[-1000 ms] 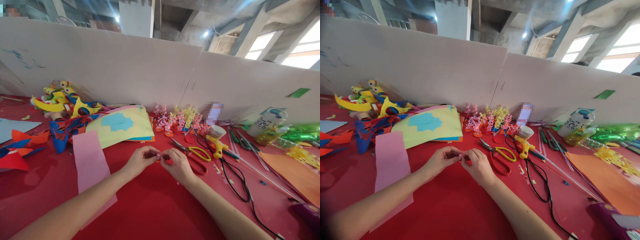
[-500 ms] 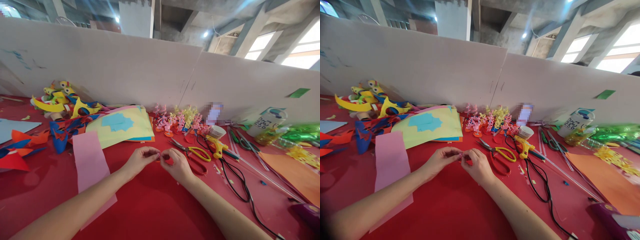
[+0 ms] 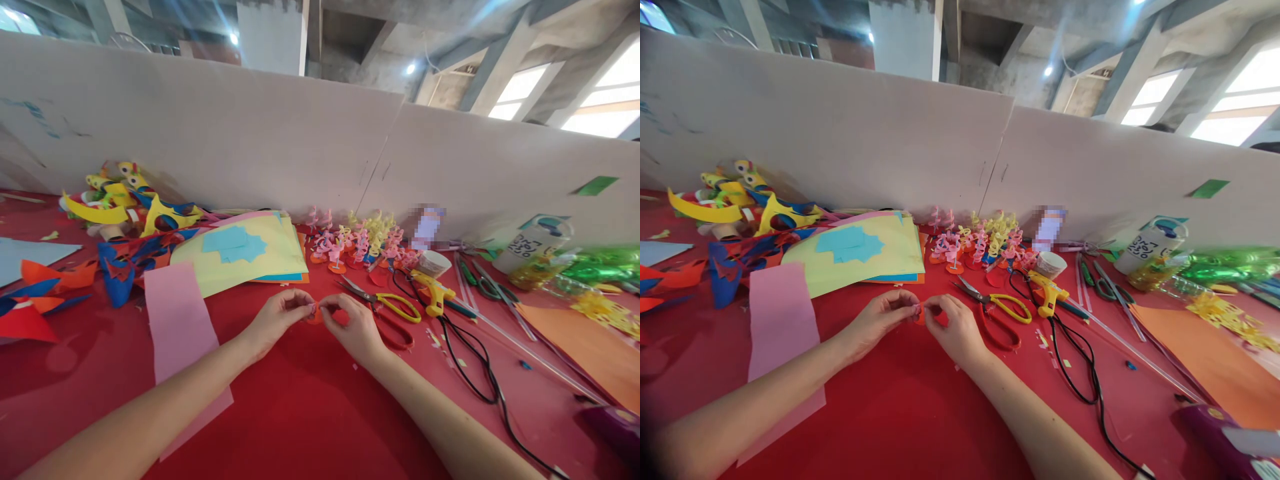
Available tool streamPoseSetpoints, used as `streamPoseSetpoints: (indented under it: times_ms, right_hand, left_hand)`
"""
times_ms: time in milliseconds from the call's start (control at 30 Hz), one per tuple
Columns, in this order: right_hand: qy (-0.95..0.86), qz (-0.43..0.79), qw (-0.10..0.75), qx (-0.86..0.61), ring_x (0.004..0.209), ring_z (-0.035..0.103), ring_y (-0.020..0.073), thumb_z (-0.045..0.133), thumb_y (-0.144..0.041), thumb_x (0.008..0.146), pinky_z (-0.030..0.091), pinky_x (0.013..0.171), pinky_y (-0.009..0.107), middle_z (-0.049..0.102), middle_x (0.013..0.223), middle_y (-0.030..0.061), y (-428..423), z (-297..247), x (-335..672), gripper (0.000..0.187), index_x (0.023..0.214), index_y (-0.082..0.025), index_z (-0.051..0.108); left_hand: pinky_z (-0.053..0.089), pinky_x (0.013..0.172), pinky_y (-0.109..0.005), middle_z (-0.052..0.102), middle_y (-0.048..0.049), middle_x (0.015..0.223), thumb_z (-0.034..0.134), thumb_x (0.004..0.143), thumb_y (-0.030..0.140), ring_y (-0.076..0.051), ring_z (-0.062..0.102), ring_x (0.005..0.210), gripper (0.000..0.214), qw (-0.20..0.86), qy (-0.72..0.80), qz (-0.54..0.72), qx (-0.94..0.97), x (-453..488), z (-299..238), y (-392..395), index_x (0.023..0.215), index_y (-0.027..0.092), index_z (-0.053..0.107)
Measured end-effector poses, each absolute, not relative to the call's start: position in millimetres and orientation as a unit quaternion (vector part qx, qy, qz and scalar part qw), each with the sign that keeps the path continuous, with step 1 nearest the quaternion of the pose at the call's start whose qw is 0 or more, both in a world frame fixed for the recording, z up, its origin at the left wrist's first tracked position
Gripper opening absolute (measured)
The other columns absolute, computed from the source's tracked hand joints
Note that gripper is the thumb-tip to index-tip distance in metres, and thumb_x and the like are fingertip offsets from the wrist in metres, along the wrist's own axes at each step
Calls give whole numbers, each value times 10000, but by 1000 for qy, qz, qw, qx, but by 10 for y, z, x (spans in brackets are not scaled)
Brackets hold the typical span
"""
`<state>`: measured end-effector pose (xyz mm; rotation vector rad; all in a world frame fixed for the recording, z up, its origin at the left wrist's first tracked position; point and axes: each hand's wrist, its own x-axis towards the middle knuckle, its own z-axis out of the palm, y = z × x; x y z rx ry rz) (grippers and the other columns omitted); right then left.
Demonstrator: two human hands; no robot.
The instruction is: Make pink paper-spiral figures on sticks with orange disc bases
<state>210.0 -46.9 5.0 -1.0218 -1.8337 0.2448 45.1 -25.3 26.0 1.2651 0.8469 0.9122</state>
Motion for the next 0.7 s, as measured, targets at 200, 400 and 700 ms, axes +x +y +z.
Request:
streamPoseSetpoints:
  times_ms: [200, 400, 700]
  right_hand:
    - [-753, 110, 496, -419, 638, 608, 140, 529, -140, 792, 518, 625, 255, 651, 718, 18, -458, 50, 2110, 94, 810, -197, 602]
    - [-761, 98, 493, -411, 635, 598, 138, 531, -111, 785, 507, 623, 248, 632, 705, 16, -473, 71, 2099, 98, 798, -193, 585]
    - [-768, 72, 497, -399, 622, 576, 127, 542, -104, 774, 499, 612, 237, 610, 691, 1, -485, 41, 2105, 105, 791, -205, 567]
  left_hand:
    - [453, 747, -284, 662, -28, 779, 692, 677, 259, -153, 598, 745, 173, 664, 371, 392, 518, 464, 269, -269, 815, 158, 667]
    - [456, 744, -281, 649, -2, 756, 725, 651, 240, -137, 602, 724, 179, 683, 375, 404, 480, 472, 291, -281, 795, 162, 652]
    - [460, 805, -280, 666, -17, 775, 749, 647, 239, -135, 605, 771, 165, 723, 335, 395, 457, 452, 248, -272, 772, 151, 688]
